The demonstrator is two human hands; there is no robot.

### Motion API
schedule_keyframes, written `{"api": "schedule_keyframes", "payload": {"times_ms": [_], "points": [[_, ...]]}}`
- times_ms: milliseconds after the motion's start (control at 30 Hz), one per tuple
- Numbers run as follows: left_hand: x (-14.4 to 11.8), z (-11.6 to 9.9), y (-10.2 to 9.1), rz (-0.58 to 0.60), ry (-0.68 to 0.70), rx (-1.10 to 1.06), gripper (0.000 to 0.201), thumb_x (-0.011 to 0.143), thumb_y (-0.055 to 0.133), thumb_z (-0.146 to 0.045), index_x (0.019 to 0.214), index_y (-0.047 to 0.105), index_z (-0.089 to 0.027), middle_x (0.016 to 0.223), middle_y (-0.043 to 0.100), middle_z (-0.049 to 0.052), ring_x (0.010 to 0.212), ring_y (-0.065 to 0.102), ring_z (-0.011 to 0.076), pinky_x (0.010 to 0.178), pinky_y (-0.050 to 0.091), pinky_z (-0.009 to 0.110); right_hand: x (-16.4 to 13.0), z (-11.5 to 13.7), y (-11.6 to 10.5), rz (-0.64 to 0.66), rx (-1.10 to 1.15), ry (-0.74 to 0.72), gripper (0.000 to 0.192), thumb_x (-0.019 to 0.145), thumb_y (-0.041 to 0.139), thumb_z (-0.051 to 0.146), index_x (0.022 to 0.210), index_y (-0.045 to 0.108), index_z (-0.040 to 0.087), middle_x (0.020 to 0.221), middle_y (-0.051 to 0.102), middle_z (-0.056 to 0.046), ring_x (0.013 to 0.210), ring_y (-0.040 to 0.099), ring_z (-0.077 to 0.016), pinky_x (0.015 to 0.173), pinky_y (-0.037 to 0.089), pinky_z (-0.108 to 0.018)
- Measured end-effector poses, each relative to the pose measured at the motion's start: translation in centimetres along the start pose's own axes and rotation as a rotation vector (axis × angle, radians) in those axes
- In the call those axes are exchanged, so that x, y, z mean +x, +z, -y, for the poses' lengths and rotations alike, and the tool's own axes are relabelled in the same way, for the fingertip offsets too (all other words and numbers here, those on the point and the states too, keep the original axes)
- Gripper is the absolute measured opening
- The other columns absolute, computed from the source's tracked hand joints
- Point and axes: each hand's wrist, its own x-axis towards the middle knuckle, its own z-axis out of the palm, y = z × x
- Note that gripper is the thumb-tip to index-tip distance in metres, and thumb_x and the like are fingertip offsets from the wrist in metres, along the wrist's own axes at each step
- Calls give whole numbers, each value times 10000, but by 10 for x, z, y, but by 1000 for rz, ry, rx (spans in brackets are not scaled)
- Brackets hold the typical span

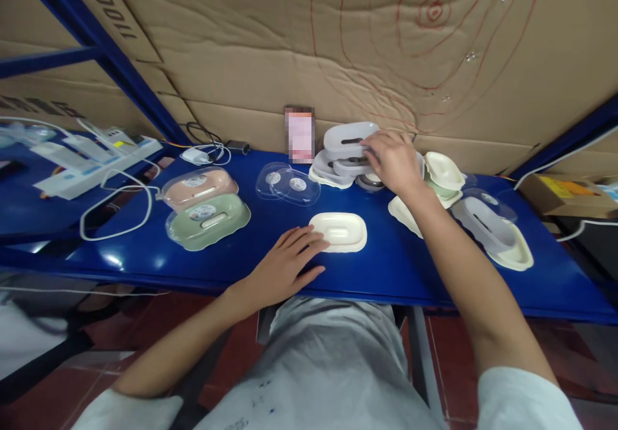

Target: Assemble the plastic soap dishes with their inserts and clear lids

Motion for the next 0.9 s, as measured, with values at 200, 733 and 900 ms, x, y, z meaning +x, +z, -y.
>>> {"api": "schedule_keyframes", "payload": {"times_ms": [200,733,900], "points": [[-29,7,-8,-147,-32,-73,172,1076,658,-268,1240,668,-217,1264,716,112,1239,703,297,1045,612,476,-106,72,-29,-110,138,-24,292,1088,580,355,1339,715,291,1315,783,-96,1293,706,-335,1148,515,-553],[-36,13,-7,-241,-108,-206,306,999,787,-280,1270,661,-211,1573,575,172,1433,613,331,1184,573,533,-192,160,4,8,271,-189,431,1036,673,119,1455,658,220,1221,783,-110,1180,736,-264,1022,558,-461],[-36,14,-6,-197,-132,-220,292,995,787,-287,1248,664,-208,1584,543,173,1443,592,339,1191,563,536,-197,157,3,54,348,-143,421,1056,671,181,1470,646,253,1282,785,-91,1249,723,-258,1074,544,-484]]}}
